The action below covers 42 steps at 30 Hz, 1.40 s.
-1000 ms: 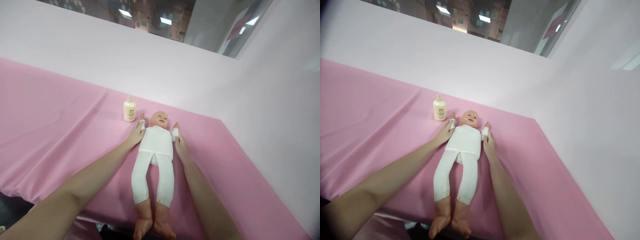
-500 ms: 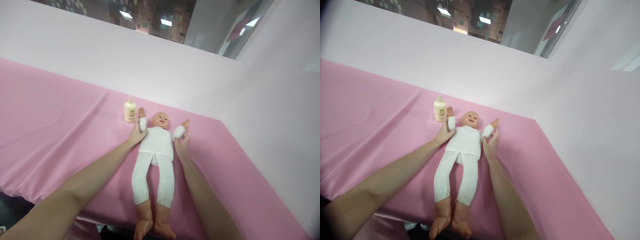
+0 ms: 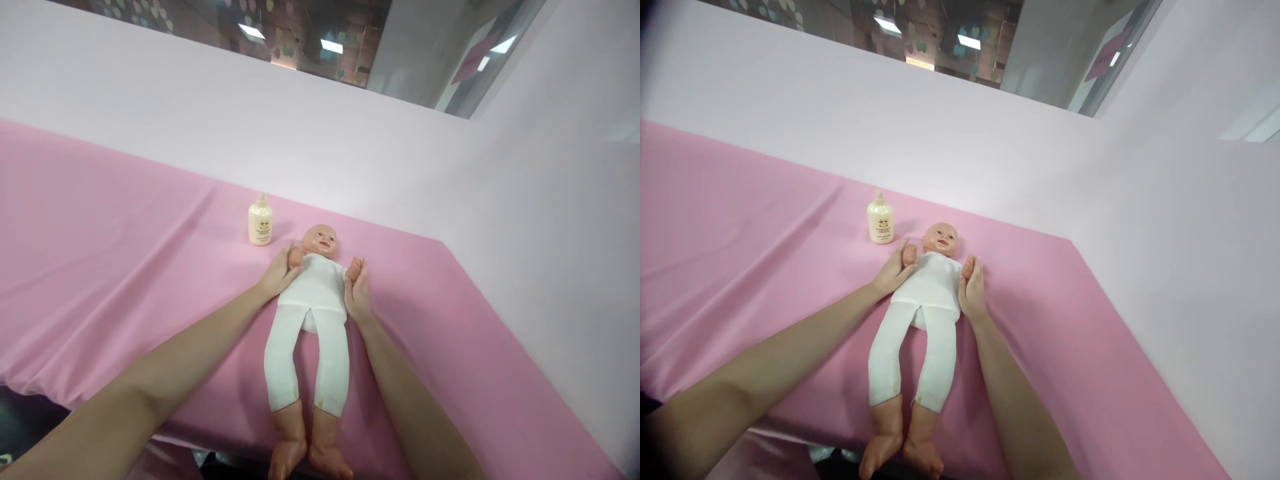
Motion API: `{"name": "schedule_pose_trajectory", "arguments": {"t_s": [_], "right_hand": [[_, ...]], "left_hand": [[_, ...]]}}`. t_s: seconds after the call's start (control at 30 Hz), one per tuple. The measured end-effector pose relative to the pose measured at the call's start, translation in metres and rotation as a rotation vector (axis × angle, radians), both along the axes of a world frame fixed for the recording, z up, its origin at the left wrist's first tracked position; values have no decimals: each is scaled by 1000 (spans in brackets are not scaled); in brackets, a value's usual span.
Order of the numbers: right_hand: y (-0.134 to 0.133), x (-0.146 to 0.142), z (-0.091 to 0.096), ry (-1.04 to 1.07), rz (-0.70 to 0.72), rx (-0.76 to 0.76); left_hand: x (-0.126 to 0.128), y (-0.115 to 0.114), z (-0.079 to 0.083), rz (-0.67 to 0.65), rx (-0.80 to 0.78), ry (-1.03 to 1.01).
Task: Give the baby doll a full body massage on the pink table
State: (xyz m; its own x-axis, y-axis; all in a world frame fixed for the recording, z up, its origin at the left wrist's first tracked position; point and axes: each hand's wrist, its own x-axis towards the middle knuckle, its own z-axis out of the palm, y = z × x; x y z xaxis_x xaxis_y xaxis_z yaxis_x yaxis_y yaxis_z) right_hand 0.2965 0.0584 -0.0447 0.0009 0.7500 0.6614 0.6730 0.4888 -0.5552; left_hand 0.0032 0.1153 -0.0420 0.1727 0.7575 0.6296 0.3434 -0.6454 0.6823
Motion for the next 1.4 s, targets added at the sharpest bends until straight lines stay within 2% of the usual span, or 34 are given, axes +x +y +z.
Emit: {"name": "schedule_pose_trajectory", "arguments": {"t_s": [0.1,0.33,0.47,0.6,0.7,0.8,0.9,1.0,1.07,1.17,1.27,1.4], "right_hand": [[7,5,1,-26,-39,-68],[13,16,2,67,-72,-300],[9,13,9,136,-73,-342],[4,8,16,171,-147,-416],[3,8,17,218,-138,-402],[4,8,15,268,-117,-407],[5,7,13,343,-129,-408],[5,3,13,403,-92,-322],[4,0,13,432,-53,-260],[0,-2,17,452,-30,-217],[-5,-3,23,415,-32,-169],[-14,-6,30,155,2,-77]], "left_hand": [[1,9,-7,97,-38,-28],[-4,21,-19,152,-157,28],[-6,20,-15,216,-238,68],[-7,17,-7,312,-317,181],[-8,15,-3,343,-334,238],[-9,14,-2,294,-326,164],[-9,12,-1,155,-243,-26],[-6,10,1,48,-156,-159],[-3,7,3,50,-159,-187],[0,2,6,80,-140,-182],[0,-6,11,44,-59,-115],[-4,-15,18,-37,45,59]]}}
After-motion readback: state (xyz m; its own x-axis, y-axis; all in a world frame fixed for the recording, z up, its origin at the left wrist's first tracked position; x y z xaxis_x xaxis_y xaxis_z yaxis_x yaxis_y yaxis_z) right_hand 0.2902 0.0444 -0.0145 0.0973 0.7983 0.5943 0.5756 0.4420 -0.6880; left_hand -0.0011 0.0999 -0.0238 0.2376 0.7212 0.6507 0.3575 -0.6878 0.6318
